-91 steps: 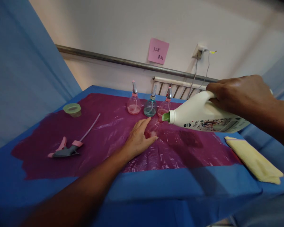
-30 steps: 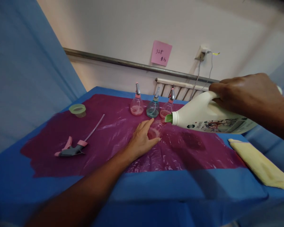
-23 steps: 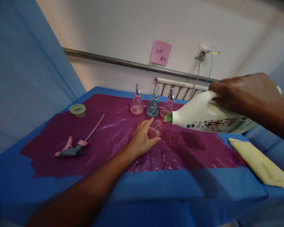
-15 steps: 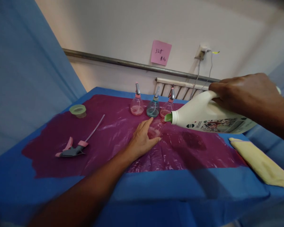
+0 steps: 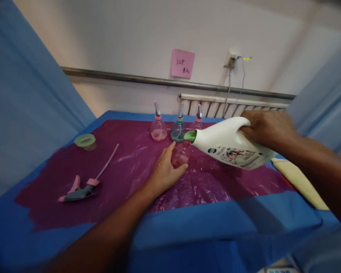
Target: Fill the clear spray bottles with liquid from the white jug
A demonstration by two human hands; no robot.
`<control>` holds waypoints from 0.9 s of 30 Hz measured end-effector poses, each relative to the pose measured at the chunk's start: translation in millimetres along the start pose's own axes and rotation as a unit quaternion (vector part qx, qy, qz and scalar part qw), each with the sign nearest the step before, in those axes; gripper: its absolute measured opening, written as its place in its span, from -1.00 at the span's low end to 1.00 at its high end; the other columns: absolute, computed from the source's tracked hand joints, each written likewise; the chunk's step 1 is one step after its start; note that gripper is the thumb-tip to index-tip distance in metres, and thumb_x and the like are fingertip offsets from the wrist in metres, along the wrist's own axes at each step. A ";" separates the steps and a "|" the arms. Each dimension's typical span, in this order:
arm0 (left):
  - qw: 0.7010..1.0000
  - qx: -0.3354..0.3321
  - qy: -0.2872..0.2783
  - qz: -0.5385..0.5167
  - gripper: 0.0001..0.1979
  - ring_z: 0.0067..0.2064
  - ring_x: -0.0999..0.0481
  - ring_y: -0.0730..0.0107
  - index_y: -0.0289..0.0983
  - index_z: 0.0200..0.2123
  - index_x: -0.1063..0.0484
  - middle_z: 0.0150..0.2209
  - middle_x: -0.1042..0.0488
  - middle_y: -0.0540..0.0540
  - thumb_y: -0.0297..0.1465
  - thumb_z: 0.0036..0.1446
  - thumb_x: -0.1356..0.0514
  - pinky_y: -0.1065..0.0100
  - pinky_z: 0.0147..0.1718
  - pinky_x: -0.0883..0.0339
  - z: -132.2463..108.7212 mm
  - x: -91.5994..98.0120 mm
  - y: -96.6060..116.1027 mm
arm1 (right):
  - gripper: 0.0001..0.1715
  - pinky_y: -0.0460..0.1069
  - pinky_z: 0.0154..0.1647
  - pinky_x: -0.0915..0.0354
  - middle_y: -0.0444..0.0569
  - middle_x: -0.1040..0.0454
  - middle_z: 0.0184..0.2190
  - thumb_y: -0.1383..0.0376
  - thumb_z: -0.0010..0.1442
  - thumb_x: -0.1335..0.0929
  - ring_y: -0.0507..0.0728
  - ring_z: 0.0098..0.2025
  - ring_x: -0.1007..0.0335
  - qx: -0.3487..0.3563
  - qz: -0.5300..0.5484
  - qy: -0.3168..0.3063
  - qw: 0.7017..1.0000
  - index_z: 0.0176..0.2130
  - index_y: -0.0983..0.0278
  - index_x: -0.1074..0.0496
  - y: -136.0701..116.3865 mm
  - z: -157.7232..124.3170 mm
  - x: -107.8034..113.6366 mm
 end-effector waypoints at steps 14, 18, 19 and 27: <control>0.998 0.060 0.010 0.001 -0.10 0.50 -0.53 -0.16 -0.15 0.53 -0.32 0.49 -0.50 -0.29 -0.33 0.17 -0.52 -0.22 0.53 -0.40 6.0 8.6 -5.5 | -0.84 0.11 -0.24 -0.43 -0.07 -0.62 -0.36 0.20 0.13 -0.47 0.21 -0.29 -0.49 -0.254 0.532 0.064 0.805 -0.26 0.14 -0.45 40.8 -16.1 -91.8; 0.998 0.069 0.000 -0.002 -0.12 0.51 -0.53 -0.15 -0.15 0.53 -0.32 0.49 -0.50 -0.29 -0.30 0.21 -0.52 -0.21 0.52 -0.40 6.5 10.5 -4.9 | -0.72 0.15 -0.26 -0.47 -0.04 -0.64 -0.39 0.10 0.15 -0.51 0.27 -0.30 -0.52 -0.282 0.570 0.047 0.770 -0.27 0.08 -0.38 42.4 -23.7 -124.8; 0.998 0.069 0.001 -0.002 -0.12 0.52 -0.52 -0.15 -0.13 0.54 -0.32 0.49 -0.51 -0.28 -0.29 0.21 -0.52 -0.22 0.53 -0.39 7.2 11.6 -5.0 | -0.70 0.16 -0.26 -0.48 -0.02 -0.66 -0.37 0.06 0.16 -0.51 0.28 -0.29 -0.53 -0.288 0.573 0.048 0.766 -0.28 0.07 -0.36 42.9 -24.9 -131.1; 0.998 0.065 -0.008 -0.013 -0.07 0.53 -0.50 -0.13 -0.13 0.57 -0.29 0.51 -0.47 -0.27 -0.30 0.20 -0.53 -0.19 0.55 -0.36 3.5 7.9 -6.1 | -0.66 0.22 -0.27 -0.47 0.02 -0.64 -0.39 -0.05 0.15 -0.50 0.35 -0.30 -0.53 -0.293 0.512 0.038 0.807 -0.27 0.08 -0.43 52.8 -48.0 -128.0</control>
Point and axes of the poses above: each hand's wrist, its own z-axis towards the middle knuckle, its own x-axis out of the back of the hand, y = z × x, the point moved 6 cm from there along z, towards the middle knuckle
